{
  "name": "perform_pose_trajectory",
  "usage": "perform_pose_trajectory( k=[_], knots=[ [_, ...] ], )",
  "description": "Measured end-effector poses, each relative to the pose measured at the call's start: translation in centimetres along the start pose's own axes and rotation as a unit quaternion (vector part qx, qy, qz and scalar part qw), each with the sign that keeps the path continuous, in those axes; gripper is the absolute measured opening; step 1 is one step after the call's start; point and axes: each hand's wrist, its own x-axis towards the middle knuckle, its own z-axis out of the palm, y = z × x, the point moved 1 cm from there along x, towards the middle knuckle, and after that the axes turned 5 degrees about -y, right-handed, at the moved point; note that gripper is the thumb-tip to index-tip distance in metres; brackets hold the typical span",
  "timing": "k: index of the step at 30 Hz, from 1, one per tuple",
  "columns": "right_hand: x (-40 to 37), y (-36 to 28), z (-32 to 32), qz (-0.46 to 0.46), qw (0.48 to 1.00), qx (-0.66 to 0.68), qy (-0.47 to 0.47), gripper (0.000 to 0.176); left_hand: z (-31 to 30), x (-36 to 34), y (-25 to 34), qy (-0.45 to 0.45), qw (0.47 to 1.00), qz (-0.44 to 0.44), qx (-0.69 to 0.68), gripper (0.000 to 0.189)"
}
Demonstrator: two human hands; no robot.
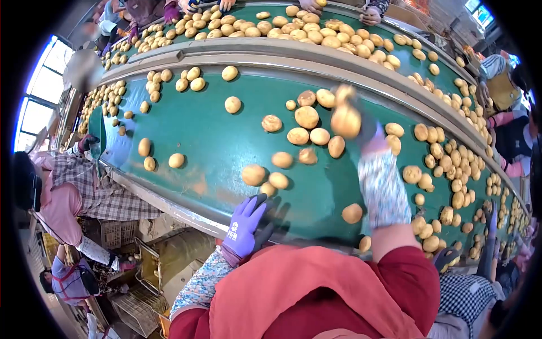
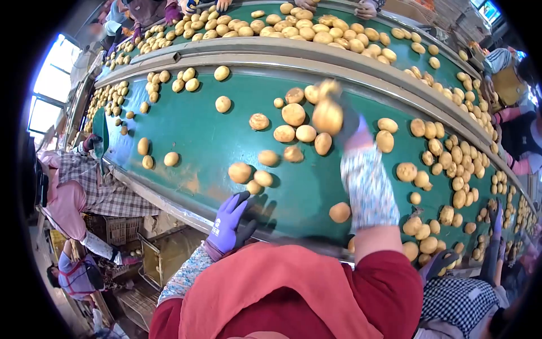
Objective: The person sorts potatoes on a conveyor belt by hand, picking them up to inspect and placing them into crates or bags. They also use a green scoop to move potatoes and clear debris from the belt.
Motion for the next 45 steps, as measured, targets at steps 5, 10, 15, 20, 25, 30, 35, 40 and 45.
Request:
perform_pose_trajectory(
  k=[5,10,15,20,25,30,35,40,45],
  knots=[
    [11.4,-2.6,-0.3,0.065,0.882,0.361,0.297,0.062,-1.5,-2.7,-4.6,0.028,0.995,-0.097,-0.011,0.054],
    [5.3,7.3,7.4,-0.001,0.755,-0.656,0.009,0.029,-3.3,-4.7,-8.6,0.057,0.988,-0.145,-0.006,0.049],
    [4.1,5.7,6.3,0.066,0.787,-0.606,-0.095,0.037,-4.2,-5.6,-10.4,0.046,0.988,-0.144,0.004,0.047],
    [10.4,3.8,-1.5,-0.074,0.870,-0.488,-0.002,0.040,-5.2,-5.3,-11.9,0.066,0.987,-0.139,0.045,0.040],
    [9.2,6.3,-5.4,-0.111,0.922,-0.216,0.303,0.044,-5.9,-6.8,-13.5,0.102,0.983,-0.137,0.071,0.039],
    [-3.5,11.4,4.6,-0.065,0.798,-0.552,0.234,0.048,-6.7,-8.3,-15.9,0.147,0.978,-0.129,0.078,0.041],
    [-9.3,9.3,29.8,-0.034,0.852,-0.521,0.039,0.050,-8.3,-9.6,-18.9,0.116,0.992,-0.028,0.035,0.043],
    [-9.4,8.8,31.9,-0.028,0.842,-0.521,0.137,0.046,-11.4,-11.4,-24.2,0.004,0.999,0.049,0.001,0.042],
    [-11.0,18.5,36.7,-0.022,0.750,-0.657,0.073,0.025,-19.6,-13.4,-35.3,0.126,0.974,-0.164,-0.096,0.041]
  ],
)
